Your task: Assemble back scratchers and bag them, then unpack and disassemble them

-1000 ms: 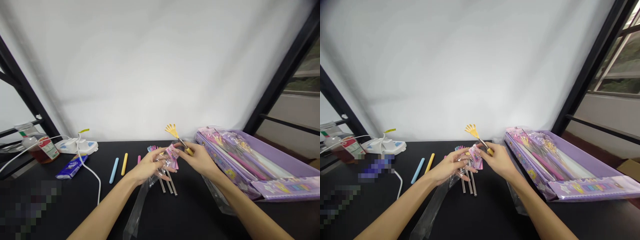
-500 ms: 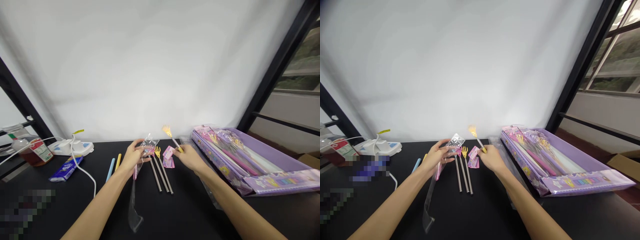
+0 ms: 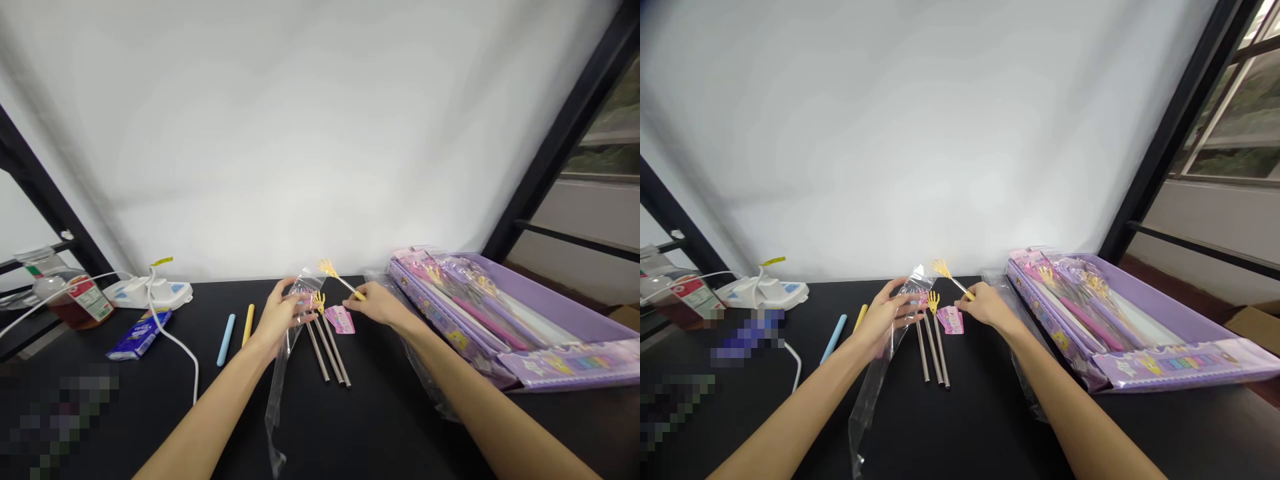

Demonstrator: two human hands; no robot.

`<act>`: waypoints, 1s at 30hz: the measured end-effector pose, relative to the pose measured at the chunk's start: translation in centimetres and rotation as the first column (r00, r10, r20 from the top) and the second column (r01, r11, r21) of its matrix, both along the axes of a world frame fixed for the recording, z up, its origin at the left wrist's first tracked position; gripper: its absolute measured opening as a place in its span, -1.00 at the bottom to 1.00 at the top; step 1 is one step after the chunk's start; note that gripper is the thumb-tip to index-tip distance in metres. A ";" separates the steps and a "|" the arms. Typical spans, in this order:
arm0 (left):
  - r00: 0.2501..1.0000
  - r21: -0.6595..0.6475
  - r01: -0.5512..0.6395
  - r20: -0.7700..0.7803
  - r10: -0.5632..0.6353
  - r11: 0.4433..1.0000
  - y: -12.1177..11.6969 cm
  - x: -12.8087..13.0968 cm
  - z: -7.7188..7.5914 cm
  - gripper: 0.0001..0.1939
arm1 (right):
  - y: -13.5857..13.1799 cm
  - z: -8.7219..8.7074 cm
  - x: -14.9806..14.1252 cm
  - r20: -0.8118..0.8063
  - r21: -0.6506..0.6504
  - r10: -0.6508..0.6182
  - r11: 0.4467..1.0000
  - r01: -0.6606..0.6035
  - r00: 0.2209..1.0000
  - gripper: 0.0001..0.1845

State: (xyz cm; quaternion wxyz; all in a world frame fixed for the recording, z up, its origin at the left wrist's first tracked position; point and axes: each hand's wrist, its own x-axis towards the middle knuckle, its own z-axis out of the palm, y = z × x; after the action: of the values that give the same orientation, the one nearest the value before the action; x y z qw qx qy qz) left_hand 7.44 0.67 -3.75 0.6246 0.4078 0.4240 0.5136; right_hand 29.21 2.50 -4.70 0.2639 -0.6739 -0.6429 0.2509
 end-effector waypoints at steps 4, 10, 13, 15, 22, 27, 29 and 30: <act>0.968 -0.039 0.012 0.252 -0.002 0.999 0.1 1.2 0.3 -0.82 | -1.9 1.1 -1.1 -0.130 0.153 -0.023 0.987 0.043 0.991 -0.61; 0.944 0.045 -0.137 0.310 0.117 0.989 1.0 6.3 2.4 -0.85 | -5.7 3.8 -1.8 -0.549 0.090 0.144 0.990 -0.113 0.823 -0.63; 0.997 0.156 -0.038 0.077 0.027 0.987 1.6 8.4 2.7 -0.82 | -6.0 4.8 0.7 -0.550 0.196 0.113 0.981 -0.004 0.827 -0.63; 0.975 0.261 0.079 -0.219 -0.021 0.962 1.8 8.9 2.3 -0.71 | -5.8 5.2 3.1 -0.395 0.222 -0.001 0.970 0.096 0.919 -0.68; 0.171 0.409 0.642 -0.901 0.399 0.648 -0.3 6.6 -0.6 -0.68 | -5.6 3.3 8.5 0.307 0.166 -0.239 0.967 0.195 0.921 -0.78; -0.013 0.223 0.712 -0.944 0.330 0.665 -1.4 5.1 -1.0 -0.45 | -5.9 2.3 8.0 0.449 0.067 -0.129 0.992 0.111 0.884 -0.84; -0.003 0.199 0.735 -0.955 0.296 0.648 -1.1 4.7 -0.8 -0.52 | -6.1 2.6 7.7 0.407 0.036 -0.065 0.998 0.055 0.911 -0.89; 0.012 0.204 0.744 -0.956 0.292 0.636 -0.8 4.6 -0.8 -0.56 | -6.1 2.8 7.6 0.386 0.021 -0.038 0.999 0.032 0.922 -0.91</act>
State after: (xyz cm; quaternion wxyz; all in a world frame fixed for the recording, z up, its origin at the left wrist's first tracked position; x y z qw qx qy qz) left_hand 12.03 -0.14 -4.50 0.0282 0.9113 0.4036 0.0763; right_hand 36.81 -3.63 -1.90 0.1413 -0.7196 -0.6719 0.1038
